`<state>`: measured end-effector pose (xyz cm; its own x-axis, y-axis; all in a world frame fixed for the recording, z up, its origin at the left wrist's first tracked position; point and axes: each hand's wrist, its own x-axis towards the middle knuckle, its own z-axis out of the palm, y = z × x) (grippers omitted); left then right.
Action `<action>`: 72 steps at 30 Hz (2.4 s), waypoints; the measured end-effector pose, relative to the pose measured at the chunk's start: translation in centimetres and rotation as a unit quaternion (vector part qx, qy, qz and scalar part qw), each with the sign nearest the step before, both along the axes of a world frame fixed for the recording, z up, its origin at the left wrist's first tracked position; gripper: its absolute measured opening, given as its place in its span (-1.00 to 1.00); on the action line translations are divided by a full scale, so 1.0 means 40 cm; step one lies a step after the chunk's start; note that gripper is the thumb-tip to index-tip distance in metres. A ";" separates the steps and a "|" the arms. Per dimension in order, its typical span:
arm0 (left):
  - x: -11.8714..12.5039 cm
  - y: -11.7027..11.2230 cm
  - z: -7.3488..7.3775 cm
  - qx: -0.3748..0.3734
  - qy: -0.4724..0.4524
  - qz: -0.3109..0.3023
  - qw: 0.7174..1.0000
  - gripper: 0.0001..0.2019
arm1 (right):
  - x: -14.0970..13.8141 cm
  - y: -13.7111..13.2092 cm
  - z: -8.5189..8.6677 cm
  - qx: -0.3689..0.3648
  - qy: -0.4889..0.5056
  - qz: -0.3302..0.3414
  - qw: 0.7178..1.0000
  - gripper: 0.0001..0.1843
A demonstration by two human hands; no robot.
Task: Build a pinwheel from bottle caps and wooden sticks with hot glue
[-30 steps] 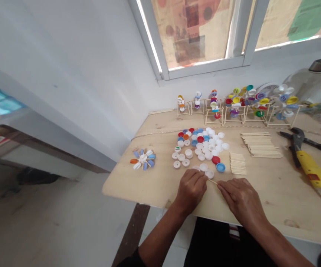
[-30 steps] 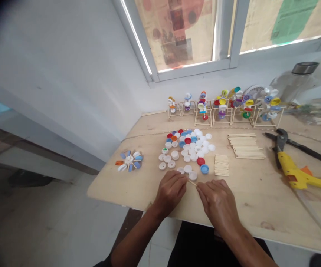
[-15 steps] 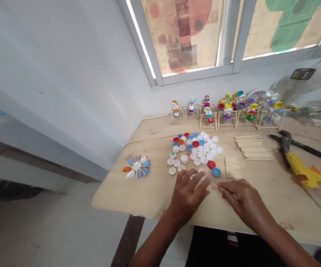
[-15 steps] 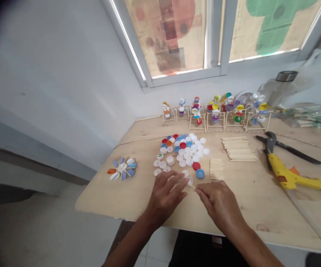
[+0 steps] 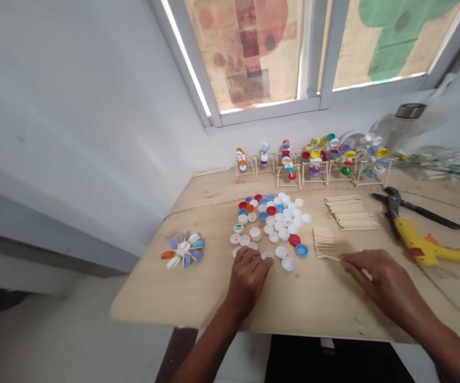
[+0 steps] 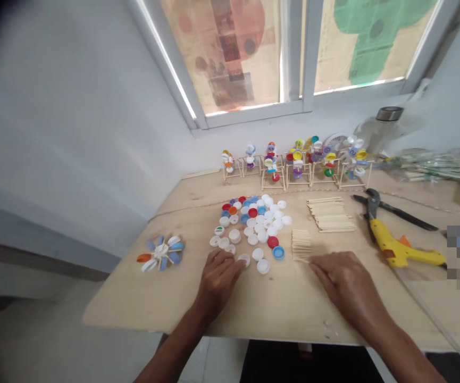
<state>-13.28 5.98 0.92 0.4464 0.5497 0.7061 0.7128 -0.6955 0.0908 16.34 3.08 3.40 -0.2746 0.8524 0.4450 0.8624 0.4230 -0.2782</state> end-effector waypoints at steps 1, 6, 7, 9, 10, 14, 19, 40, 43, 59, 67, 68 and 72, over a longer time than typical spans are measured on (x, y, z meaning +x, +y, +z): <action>0.002 -0.003 -0.004 -0.004 -0.003 0.010 1.000 -0.90 | 0.029 0.011 0.002 0.011 -0.002 -0.034 0.999 -0.68; 0.058 -0.021 -0.014 -0.016 0.002 0.025 1.000 -0.82 | 0.133 0.080 -0.007 0.037 -0.052 -0.130 0.989 -0.67; 0.074 -0.022 -0.016 -0.018 0.017 0.013 1.000 -0.80 | 0.142 0.095 -0.012 0.036 -0.072 -0.133 0.988 -0.67; 0.103 -0.018 -0.025 -0.023 0.055 -0.010 0.998 -0.76 | 0.150 0.123 -0.024 0.035 -0.112 -0.138 0.983 -0.67; 0.114 -0.014 -0.030 -0.025 0.073 -0.021 0.997 -0.75 | 0.151 0.136 -0.029 0.033 -0.127 -0.142 0.981 -0.69; 0.129 0.003 -0.054 -0.007 0.094 -0.041 0.995 -0.79 | 0.156 0.181 -0.036 0.013 -0.152 -0.159 0.975 -0.72; 0.117 0.012 -0.064 0.011 0.090 -0.041 0.995 -0.87 | 0.166 0.220 -0.042 -0.002 -0.160 -0.166 0.973 -0.75; -0.006 -0.010 -0.051 -0.143 -0.133 0.149 0.969 -0.60 | -0.171 0.002 -0.029 -0.120 0.312 -0.054 0.941 -0.55; -0.050 0.012 -0.064 -0.203 -0.250 0.225 0.920 -0.57 | -0.248 0.026 -0.038 -0.163 0.367 -0.027 0.915 -0.50; 0.013 0.065 -0.128 -0.296 -0.376 0.147 0.865 -0.48 | -0.378 0.144 -0.126 -0.104 0.309 -0.015 0.945 -0.50; -0.080 0.219 -0.061 -0.308 -0.378 0.175 0.855 -0.57 | -0.229 0.329 -0.087 -0.086 0.309 -0.113 0.940 -0.42; -0.090 0.251 -0.056 -0.312 -0.374 0.171 0.856 -0.58 | -0.213 0.363 -0.092 -0.090 0.304 -0.126 0.940 -0.42; -0.111 0.364 -0.057 -0.325 -0.353 0.149 0.864 -0.61 | -0.181 0.471 -0.120 -0.092 0.252 -0.134 0.954 -0.46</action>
